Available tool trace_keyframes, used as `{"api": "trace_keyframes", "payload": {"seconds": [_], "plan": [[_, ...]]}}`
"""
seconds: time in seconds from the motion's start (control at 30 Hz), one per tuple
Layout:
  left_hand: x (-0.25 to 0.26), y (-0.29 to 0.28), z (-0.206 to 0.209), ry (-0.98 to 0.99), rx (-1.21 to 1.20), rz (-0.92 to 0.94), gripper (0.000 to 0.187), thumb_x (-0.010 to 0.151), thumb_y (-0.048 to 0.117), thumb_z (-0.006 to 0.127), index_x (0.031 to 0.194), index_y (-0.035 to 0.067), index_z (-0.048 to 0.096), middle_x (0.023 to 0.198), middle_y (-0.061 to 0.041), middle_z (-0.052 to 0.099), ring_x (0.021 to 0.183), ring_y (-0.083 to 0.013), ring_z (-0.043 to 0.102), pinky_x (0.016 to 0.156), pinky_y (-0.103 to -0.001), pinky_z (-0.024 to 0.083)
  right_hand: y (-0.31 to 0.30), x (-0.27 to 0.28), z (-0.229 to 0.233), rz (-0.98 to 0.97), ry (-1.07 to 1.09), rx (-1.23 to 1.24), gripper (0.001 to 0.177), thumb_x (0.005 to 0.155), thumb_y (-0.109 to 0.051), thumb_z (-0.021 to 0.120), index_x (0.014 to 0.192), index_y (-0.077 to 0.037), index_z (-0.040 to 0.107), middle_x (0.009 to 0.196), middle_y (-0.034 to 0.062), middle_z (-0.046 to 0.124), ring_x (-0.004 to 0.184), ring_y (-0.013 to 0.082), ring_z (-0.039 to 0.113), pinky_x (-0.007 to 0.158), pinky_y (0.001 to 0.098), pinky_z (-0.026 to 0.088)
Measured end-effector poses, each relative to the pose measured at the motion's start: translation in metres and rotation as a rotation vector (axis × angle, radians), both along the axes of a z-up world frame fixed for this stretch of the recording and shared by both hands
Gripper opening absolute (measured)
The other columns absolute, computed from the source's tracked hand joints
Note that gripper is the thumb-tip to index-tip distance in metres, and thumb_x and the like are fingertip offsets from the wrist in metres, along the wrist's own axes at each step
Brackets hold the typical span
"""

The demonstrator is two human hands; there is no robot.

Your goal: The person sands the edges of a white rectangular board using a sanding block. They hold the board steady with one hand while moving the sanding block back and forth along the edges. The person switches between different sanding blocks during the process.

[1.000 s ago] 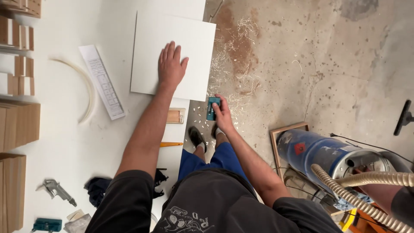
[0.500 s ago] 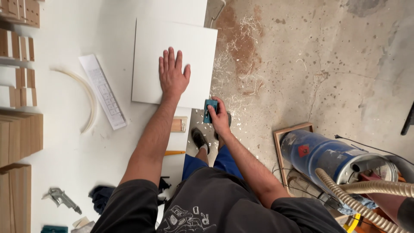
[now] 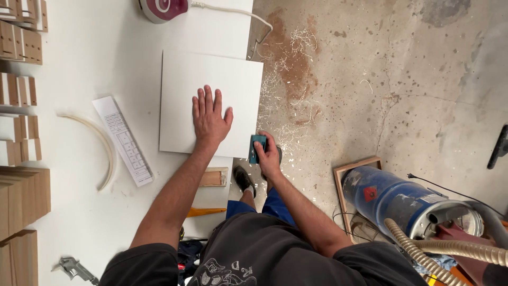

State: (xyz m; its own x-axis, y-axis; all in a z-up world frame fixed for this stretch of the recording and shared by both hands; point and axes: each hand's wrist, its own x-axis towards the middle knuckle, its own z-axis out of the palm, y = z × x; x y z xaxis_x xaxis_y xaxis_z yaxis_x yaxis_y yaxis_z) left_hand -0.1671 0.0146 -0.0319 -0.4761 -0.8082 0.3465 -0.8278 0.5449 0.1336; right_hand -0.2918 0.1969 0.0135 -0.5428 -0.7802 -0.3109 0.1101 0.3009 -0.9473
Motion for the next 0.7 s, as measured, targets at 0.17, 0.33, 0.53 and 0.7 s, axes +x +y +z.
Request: {"api": "trace_keyframes", "payload": {"seconds": [0.17, 0.33, 0.53, 0.7], "plan": [[-0.001, -0.006, -0.002, -0.013, -0.027, -0.042, 0.065, 0.094, 0.050, 0.063, 0.145, 0.010, 0.063, 0.156, -0.024, 0.048, 0.148, -0.0421, 0.040, 0.126, -0.054, 0.021, -0.065, -0.037, 0.000, -0.006, 0.020, -0.066, 0.040, 0.102, -0.022, 0.069, 0.139, -0.016, 0.057, 0.111, 0.0147, 0.067, 0.101, 0.0245, 0.061, 0.093, 0.0452, 0.054], [-0.002, -0.009, 0.005, 0.027, -0.097, -0.066, 0.063, 0.089, 0.046, 0.068, 0.140, 0.007, 0.066, 0.152, -0.026, 0.052, 0.144, -0.0449, 0.045, 0.124, -0.055, 0.028, -0.153, -0.086, 0.010, -0.013, -0.023, -0.094, 0.040, 0.105, -0.025, 0.066, 0.142, -0.016, 0.053, 0.130, 0.0298, 0.062, 0.113, 0.0471, 0.064, 0.089, 0.0597, 0.058], [0.002, -0.004, 0.018, 0.005, -0.038, -0.093, 0.064, 0.093, 0.041, 0.067, 0.144, 0.004, 0.060, 0.155, -0.027, 0.046, 0.145, -0.0469, 0.041, 0.123, -0.056, 0.031, -0.256, -0.169, -0.053, -0.060, -0.124, -0.153, 0.042, 0.102, -0.029, 0.065, 0.141, -0.018, 0.052, 0.127, 0.0236, 0.064, 0.097, 0.0381, 0.072, 0.067, 0.0455, 0.071], [0.000, -0.005, 0.027, -0.014, 0.034, -0.097, 0.061, 0.097, 0.037, 0.066, 0.147, 0.002, 0.058, 0.158, -0.027, 0.043, 0.148, -0.0459, 0.038, 0.124, -0.055, 0.031, -0.268, -0.259, -0.101, -0.450, -0.137, -0.238, 0.036, 0.102, -0.026, 0.061, 0.138, -0.028, 0.055, 0.132, 0.0197, 0.068, 0.093, 0.0299, 0.074, 0.070, 0.0392, 0.072]]}}
